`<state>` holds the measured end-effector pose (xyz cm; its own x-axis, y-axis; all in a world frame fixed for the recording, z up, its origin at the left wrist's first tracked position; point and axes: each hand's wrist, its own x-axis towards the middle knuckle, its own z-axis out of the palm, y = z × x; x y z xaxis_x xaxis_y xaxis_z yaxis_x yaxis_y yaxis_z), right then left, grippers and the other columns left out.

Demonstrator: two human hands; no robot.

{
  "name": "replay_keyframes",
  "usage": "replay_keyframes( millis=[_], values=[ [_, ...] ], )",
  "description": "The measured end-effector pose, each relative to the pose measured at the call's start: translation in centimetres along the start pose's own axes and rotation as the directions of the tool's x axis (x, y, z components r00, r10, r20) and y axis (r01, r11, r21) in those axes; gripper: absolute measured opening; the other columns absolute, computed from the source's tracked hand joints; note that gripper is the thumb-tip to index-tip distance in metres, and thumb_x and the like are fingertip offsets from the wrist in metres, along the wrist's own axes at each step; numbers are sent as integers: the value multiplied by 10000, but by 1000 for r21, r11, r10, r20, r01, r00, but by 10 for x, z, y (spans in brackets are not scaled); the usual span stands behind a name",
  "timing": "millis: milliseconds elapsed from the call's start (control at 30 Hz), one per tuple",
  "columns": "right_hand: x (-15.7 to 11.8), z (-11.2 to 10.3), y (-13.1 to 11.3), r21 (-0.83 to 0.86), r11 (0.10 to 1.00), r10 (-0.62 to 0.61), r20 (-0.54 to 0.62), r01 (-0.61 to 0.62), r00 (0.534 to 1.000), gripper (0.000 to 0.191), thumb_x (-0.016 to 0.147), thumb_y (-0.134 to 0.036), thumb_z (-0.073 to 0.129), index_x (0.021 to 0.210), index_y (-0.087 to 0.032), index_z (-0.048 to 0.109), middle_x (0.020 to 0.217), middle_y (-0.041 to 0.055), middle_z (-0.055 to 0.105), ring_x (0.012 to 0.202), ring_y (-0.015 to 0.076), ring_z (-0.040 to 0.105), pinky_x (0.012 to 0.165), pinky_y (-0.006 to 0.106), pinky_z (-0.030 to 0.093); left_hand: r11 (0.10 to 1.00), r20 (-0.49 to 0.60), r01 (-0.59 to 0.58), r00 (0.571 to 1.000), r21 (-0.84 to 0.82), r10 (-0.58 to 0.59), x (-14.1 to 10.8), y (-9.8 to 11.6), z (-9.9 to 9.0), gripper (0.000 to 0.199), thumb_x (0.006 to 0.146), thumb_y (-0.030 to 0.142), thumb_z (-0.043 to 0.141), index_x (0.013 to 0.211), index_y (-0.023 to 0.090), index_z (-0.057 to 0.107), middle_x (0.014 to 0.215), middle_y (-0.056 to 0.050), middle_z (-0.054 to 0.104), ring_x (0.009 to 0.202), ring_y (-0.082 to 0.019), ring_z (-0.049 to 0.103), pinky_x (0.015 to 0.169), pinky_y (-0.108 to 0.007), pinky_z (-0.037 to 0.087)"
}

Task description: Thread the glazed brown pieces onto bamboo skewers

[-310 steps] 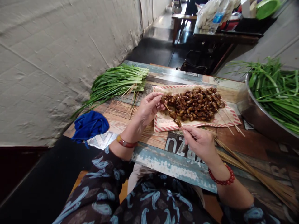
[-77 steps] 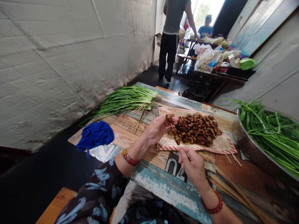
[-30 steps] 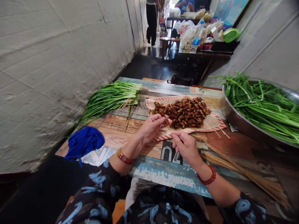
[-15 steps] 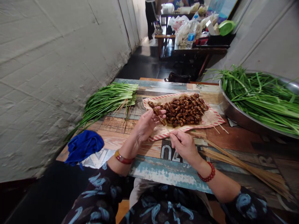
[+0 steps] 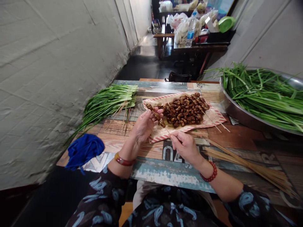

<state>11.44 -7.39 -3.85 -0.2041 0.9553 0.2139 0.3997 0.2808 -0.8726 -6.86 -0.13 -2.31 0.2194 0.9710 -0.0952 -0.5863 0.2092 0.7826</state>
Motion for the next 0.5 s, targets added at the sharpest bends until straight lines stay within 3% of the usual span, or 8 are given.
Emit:
replay_keyframes(
  millis=[333,500],
  values=[
    [-2,2,-1,-47,999,-17,-6,17,1000,279,943,-329,449,735,-212,593,500,-40,568,453,110,509,529,236,424,995,-58,-97,994,-6,96,3,5,-6,270,753,346,756,932,159,680,933,-56,732,895,-173,680,906,-340,500],
    [-3,2,3,-41,999,-11,-18,10,1000,269,948,-342,442,784,-208,609,513,-42,570,453,109,514,525,231,427,1000,9,-3,1000,10,3,-1,2,-2,357,775,385,734,1046,161,671,1029,-92,727,901,-181,684,855,-322,509]
  ],
)
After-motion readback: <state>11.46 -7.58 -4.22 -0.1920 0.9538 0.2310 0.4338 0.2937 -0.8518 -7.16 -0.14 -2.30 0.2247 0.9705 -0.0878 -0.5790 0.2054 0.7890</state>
